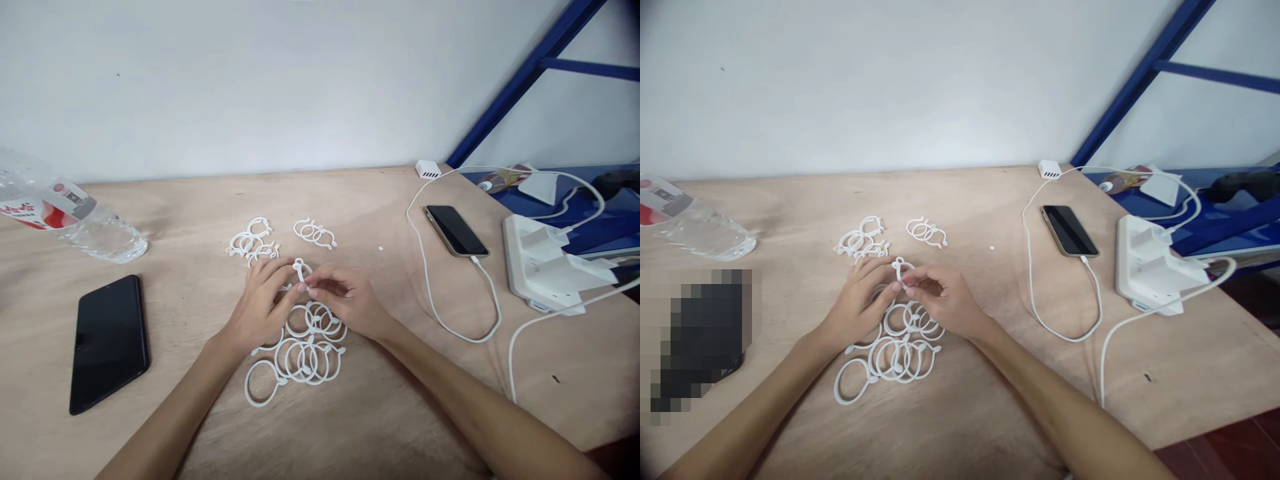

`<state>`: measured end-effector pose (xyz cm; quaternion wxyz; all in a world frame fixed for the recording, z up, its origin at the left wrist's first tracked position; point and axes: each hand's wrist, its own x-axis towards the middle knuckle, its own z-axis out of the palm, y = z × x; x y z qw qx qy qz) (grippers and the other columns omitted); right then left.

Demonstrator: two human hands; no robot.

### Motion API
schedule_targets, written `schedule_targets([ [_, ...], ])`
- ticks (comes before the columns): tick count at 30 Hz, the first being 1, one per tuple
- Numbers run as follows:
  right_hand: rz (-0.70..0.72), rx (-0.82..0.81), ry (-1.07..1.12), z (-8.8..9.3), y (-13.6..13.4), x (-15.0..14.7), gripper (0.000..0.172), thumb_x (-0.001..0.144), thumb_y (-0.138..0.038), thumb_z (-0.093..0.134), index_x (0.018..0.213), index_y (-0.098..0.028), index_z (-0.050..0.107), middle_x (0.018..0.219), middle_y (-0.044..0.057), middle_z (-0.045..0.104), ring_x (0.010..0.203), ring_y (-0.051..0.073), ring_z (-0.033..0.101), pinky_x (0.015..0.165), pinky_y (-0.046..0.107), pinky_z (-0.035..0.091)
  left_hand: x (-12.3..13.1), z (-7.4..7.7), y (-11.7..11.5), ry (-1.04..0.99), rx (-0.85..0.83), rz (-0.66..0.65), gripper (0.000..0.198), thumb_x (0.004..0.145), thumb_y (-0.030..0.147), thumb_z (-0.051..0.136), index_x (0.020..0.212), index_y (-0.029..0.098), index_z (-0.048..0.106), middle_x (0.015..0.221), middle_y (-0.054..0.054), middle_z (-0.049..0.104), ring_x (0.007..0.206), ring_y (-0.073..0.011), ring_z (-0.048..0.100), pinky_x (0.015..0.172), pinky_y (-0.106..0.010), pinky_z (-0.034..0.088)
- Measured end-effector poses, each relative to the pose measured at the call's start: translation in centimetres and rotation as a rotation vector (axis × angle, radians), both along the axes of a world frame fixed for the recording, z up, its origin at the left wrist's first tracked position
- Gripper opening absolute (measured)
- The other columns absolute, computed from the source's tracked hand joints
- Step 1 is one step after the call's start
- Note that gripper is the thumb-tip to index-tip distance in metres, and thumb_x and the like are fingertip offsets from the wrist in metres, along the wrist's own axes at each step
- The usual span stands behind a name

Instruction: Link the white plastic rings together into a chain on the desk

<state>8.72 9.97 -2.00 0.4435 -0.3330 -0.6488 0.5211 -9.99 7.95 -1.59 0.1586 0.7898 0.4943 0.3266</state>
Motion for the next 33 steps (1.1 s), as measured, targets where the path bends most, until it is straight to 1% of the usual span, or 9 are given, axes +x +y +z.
schedule_targets([
  [5,0.083,-0.070,0.001,0.3,0.1,0.1,0.010,0.079,-0.027,0.069,0.083,-0.018,0.069,0.080,0.002,0.068,0.076,0.014,0.064,0.070,0.028,0.053,0.0,0.6,-0.2,-0.128,-0.098,-0.161,0.014,0.094,0.030,0.046,0.099,0.021,0.055,0.119,-0.008,0.062,0.111,-0.0209,0.057,0.096,-0.038,0.045],
  [9,-0.002,-0.103,-0.002,0.2,0.2,0.1,0.015,0.078,-0.031,0.070,0.084,-0.018,0.070,0.083,0.004,0.070,0.076,0.016,0.065,0.070,0.029,0.053,0.0,0.4,-0.4,-0.160,-0.118,-0.016,0.009,0.090,0.030,0.052,0.091,0.021,0.050,0.094,-0.003,0.065,0.080,-0.0161,0.061,0.071,-0.030,0.049],
  [11,-0.067,-0.118,-0.019,0.1,0.2,0.0,0.019,0.079,-0.034,0.069,0.091,-0.018,0.071,0.085,0.005,0.072,0.077,0.016,0.067,0.071,0.030,0.054,0.1,0.2,-0.5,-0.131,-0.076,0.059,0.014,0.087,0.030,0.058,0.094,0.021,0.049,0.093,-0.002,0.065,0.076,-0.0155,0.061,0.066,-0.028,0.048],
  [14,-0.094,-0.070,-0.063,0.1,0.2,-0.1,0.023,0.082,-0.032,0.067,0.101,-0.019,0.071,0.092,0.006,0.073,0.082,0.017,0.067,0.074,0.031,0.054,0.2,0.1,-0.6,-0.069,0.035,0.021,0.017,0.085,0.026,0.060,0.098,0.022,0.051,0.097,-0.002,0.065,0.084,-0.0167,0.062,0.072,-0.028,0.049],
  [16,-0.085,0.013,-0.103,0.2,0.2,-0.2,0.019,0.083,-0.029,0.066,0.099,-0.019,0.073,0.093,0.006,0.073,0.085,0.017,0.066,0.076,0.031,0.053,0.2,0.1,-0.6,-0.044,0.083,-0.021,0.016,0.086,0.024,0.059,0.099,0.022,0.051,0.097,-0.002,0.065,0.087,-0.0166,0.062,0.075,-0.028,0.049],
  [21,-0.108,0.166,-0.158,0.7,0.0,-0.1,0.009,0.086,-0.023,0.064,0.084,-0.020,0.073,0.086,0.004,0.072,0.086,0.018,0.064,0.075,0.031,0.050,0.2,0.2,-0.8,-0.052,0.036,-0.065,0.011,0.087,0.021,0.057,0.096,0.022,0.051,0.099,-0.002,0.063,0.084,-0.0150,0.062,0.071,-0.026,0.049],
  [28,-0.089,0.207,-0.220,0.5,-0.1,0.0,0.012,0.089,-0.024,0.060,0.083,-0.020,0.070,0.081,0.003,0.069,0.081,0.017,0.061,0.071,0.030,0.048,0.3,0.3,-0.9,-0.021,0.098,-0.092,0.012,0.086,0.023,0.059,0.095,0.021,0.052,0.095,-0.004,0.064,0.085,-0.0173,0.061,0.075,-0.030,0.049],
  [31,-0.132,0.172,-0.213,0.2,0.1,0.1,0.012,0.089,-0.025,0.058,0.088,-0.021,0.070,0.085,0.003,0.069,0.080,0.017,0.061,0.072,0.031,0.048,-0.4,0.4,-0.5,-0.023,0.193,0.010,0.015,0.086,0.028,0.059,0.099,0.020,0.054,0.093,-0.004,0.066,0.088,-0.0197,0.061,0.080,-0.033,0.048],
  [33,-0.167,0.142,-0.188,0.2,0.2,0.2,0.012,0.087,-0.025,0.059,0.088,-0.021,0.071,0.087,0.004,0.069,0.080,0.017,0.062,0.072,0.031,0.049,-1.1,0.4,0.1,-0.008,0.234,0.193,0.013,0.087,0.030,0.056,0.095,0.021,0.056,0.091,-0.004,0.066,0.089,-0.0214,0.061,0.083,-0.037,0.046],
])
